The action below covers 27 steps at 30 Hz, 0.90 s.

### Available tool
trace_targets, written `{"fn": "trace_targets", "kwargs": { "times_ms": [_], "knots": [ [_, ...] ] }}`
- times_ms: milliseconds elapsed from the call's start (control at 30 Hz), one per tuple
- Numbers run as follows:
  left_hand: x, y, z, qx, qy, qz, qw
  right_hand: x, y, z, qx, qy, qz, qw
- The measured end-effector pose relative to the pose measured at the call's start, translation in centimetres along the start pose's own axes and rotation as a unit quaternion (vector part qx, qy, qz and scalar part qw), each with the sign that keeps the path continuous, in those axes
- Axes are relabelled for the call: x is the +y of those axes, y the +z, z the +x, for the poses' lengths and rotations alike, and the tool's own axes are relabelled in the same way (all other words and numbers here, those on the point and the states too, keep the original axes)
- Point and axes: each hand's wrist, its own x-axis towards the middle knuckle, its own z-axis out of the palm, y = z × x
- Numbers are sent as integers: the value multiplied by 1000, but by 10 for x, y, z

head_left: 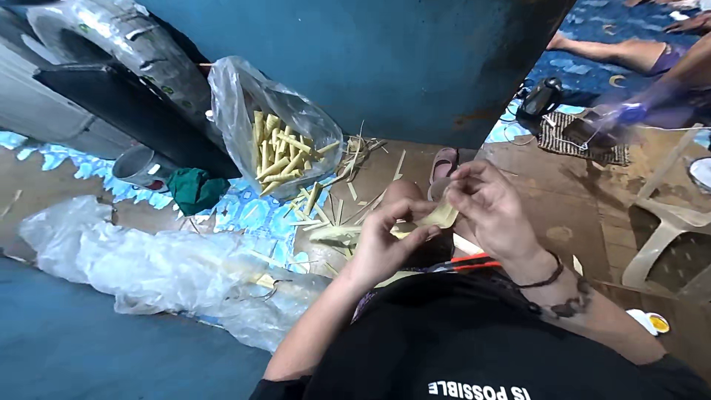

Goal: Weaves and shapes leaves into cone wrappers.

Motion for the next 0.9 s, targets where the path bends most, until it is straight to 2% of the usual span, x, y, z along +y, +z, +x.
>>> {"fn": "trace_targets", "kwargs": {
  "times_ms": [67,133,200,267,333,400,467,533,633,667,733,800,833,900],
  "knots": [
    [1,0,0,14,14,30,999,3,-2,1,-22,102,86,991],
    [1,0,1,12,8,72,997,6,-6,-1,-97,127,77,984],
    [2,-3,0,-22,-29,112,993,8,-13,-2,-124,121,35,984],
    [3,-5,0,-49,-49,123,990,7,-15,0,-73,130,38,988],
    [1,-1,-1,-31,-55,99,993,5,-13,0,-60,147,57,986],
    [1,3,-2,-10,-60,86,994,7,-10,-3,-92,129,25,987],
    [1,4,-2,-5,-65,122,990,9,-13,-7,-136,77,-65,986],
    [0,2,-2,-23,-71,141,987,10,-16,-9,-135,70,-100,983],
    [-1,0,-1,-43,-48,91,994,7,-13,-8,-74,197,92,973],
    [-1,1,-1,-35,-40,88,995,7,-12,-9,-74,205,108,970],
    [-1,4,-1,-17,-46,104,993,14,-9,-14,-86,132,14,987],
    [-1,5,-1,-6,-59,133,989,21,-10,-19,-105,58,-109,987],
    [-3,6,-1,-3,-58,134,989,21,-10,-21,-99,74,-91,988],
    [-7,3,-1,-5,-44,115,992,18,-9,-21,-75,184,67,978]
  ]
}}
